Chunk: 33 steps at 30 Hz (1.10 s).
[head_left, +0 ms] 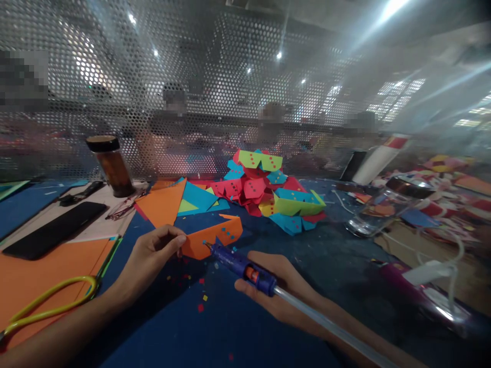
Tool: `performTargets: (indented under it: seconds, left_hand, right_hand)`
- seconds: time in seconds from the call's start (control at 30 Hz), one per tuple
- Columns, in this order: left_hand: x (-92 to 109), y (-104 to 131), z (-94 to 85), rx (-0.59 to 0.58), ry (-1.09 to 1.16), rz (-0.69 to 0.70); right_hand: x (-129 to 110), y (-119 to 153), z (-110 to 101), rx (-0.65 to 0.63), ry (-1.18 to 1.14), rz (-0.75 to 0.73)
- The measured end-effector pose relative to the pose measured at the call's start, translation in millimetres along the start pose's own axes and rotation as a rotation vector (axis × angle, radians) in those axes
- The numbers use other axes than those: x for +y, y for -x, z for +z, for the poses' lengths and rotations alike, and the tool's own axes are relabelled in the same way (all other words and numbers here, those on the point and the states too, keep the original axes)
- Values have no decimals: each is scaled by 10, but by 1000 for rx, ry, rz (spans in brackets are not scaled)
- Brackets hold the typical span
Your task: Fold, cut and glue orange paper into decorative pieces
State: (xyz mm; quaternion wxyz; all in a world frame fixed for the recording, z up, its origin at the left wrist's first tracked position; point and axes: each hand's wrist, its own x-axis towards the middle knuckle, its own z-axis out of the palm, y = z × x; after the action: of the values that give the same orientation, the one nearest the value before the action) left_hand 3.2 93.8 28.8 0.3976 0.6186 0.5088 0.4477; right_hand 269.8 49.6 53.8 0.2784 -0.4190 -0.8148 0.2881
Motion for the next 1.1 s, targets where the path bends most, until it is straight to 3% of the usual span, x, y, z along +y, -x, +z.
performTargets:
  seconds: [0.2, 0.57, 0.87, 1.1]
  left_hand:
    - [-15, 19, 18, -22, 9, 9]
    - [-32, 16, 17, -41, 20, 11]
    - [-22, 21, 23, -51, 11, 10]
    - [-5, 23, 23, -59, 4, 7]
  right_hand:
    - [59, -26, 103, 53, 139, -175]
    - [198, -21, 202, 53, 266, -198]
    - [14, -59, 104, 28, 250, -210]
    - [29, -76, 117, 42, 304, -220]
